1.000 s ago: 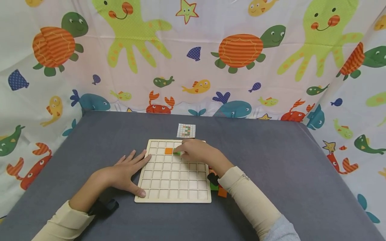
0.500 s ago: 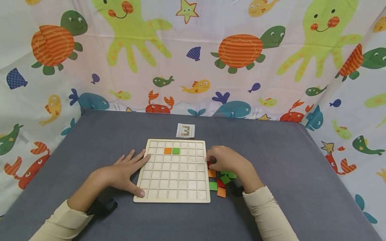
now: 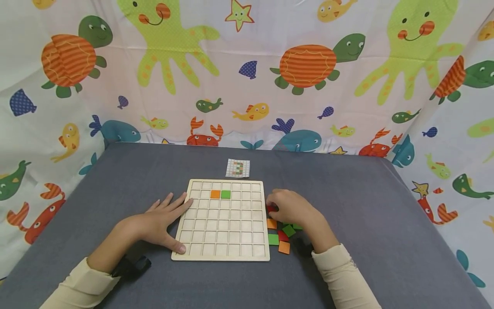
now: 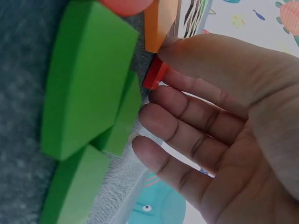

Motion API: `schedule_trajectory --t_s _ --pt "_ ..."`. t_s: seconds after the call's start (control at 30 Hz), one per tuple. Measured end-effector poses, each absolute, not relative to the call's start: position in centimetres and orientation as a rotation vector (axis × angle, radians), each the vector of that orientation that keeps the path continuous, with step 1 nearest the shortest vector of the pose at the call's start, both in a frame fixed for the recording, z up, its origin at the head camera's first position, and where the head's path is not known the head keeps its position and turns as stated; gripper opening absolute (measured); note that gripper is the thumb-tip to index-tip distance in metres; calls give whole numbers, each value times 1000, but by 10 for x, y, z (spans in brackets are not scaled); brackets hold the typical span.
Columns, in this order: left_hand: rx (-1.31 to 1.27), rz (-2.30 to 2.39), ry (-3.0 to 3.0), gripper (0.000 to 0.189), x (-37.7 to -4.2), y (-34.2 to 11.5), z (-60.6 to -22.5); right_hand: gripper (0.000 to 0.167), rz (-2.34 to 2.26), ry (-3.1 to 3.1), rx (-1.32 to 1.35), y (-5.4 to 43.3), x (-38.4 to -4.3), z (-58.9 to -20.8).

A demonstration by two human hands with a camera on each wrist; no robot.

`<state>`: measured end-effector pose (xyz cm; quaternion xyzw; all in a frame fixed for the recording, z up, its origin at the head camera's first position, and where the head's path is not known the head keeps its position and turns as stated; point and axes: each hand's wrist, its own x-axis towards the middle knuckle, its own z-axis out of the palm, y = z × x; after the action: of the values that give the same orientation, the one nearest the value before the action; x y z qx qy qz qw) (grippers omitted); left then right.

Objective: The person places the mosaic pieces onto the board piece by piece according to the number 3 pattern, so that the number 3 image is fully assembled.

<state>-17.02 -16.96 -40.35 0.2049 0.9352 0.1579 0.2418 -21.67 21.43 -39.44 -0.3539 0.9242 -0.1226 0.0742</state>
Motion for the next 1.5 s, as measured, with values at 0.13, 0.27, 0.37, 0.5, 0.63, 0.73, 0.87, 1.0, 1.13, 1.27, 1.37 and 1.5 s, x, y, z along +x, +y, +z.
schedule_trajectory --t_s 0.13,0.27,0.37,0.5,0.63,0.73,0.87,1.0,1.13,1.27,1.37,1.5 --pt "548 411 2570 139 -172 -172 -411 14 -366 2791 -1046 214 -216 -396" --pt "553 408 2577 139 -172 -173 -413 12 -390 2796 -1024 213 -217 -396" --pt "564 429 2567 137 -170 -171 -408 10 -416 2795 -1030 212 -218 -396" --pt "579 448 2559 134 -168 -170 -402 9 -442 2801 -1065 210 -220 -395" --pt "579 426 2572 137 -170 -171 -407 10 -463 2811 -1099 209 -222 -394" --pt "571 425 2579 137 -172 -171 -409 10 -470 2812 -1126 207 -223 -392" --pt "557 423 2577 133 -170 -169 -403 9 -463 2808 -1164 199 -226 -390" --pt "562 433 2574 132 -167 -169 -400 10 -448 2805 -1156 191 -229 -390" --pt "570 446 2569 131 -165 -169 -399 12 -447 2801 -1145 184 -231 -391" --pt "571 449 2575 131 -165 -169 -399 8 -452 2795 -1163 178 -236 -391" --pt "571 449 2577 131 -165 -169 -398 7 -448 2781 -1166 173 -239 -391" --pt "568 448 2575 131 -165 -169 -397 6 -421 2771 -1146 166 -243 -390"
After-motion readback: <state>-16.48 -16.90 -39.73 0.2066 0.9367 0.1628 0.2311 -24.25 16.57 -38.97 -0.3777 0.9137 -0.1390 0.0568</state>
